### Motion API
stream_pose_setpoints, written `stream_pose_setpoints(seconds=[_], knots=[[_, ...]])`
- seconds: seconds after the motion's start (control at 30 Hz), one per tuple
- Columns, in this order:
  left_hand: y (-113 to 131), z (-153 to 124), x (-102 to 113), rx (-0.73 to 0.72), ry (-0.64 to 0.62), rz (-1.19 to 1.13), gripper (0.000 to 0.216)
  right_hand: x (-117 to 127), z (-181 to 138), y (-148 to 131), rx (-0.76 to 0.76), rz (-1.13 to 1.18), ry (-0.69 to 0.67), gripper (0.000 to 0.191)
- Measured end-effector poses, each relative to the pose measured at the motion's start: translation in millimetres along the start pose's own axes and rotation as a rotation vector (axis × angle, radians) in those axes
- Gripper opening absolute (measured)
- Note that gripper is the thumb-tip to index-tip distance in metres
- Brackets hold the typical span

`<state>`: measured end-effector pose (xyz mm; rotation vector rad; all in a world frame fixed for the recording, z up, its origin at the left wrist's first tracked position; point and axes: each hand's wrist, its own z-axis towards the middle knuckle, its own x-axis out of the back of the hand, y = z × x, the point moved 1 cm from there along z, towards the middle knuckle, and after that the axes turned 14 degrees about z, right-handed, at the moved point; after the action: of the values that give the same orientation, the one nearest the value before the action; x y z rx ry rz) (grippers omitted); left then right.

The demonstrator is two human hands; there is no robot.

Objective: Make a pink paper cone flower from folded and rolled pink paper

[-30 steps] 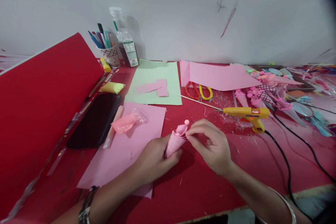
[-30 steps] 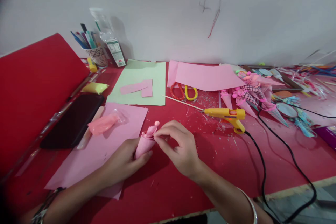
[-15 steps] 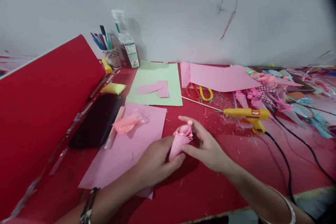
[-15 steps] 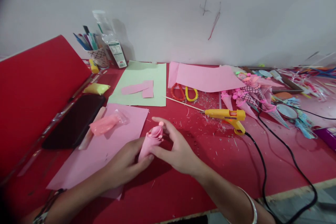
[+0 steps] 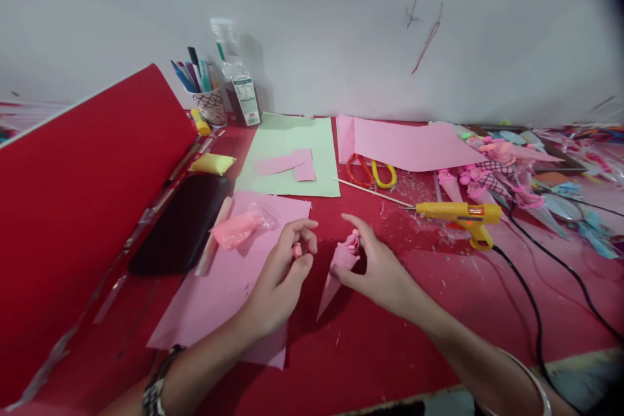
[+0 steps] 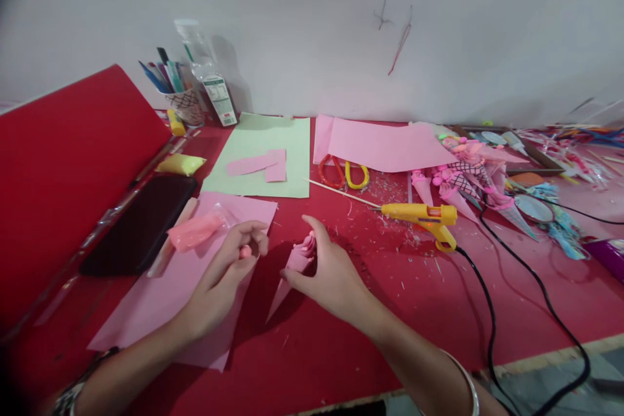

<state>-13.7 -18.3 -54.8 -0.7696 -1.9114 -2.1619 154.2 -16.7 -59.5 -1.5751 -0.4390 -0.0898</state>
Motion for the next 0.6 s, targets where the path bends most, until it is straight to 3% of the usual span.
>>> stream_pose_setpoints(seconds=[0.2,0.43,0.53,0.6], knots=[[-0.6,-6.7,-1.6,-0.118,-0.080,-0.101,0.045,1.9,0.7,0.9,0.047,-0.092,0.033,0.078],[-0.6,-6.4,-1.7,-0.111,-0.162,-0.145,0.048,1.9,1.4,4.3,0.115,-0.101,0.010,0.071],[-0.4,-7.3,-2.1,-0.105,-0.146,-0.141,0.049,2.5,1.7,3.4,0.162,-0.114,0.082,0.062],[1.1,-8.4,-2.2,-0.111,-0.152,-0.122,0.049,2.5,0.2,-0.2,0.234,-0.098,0.125,0.046]])
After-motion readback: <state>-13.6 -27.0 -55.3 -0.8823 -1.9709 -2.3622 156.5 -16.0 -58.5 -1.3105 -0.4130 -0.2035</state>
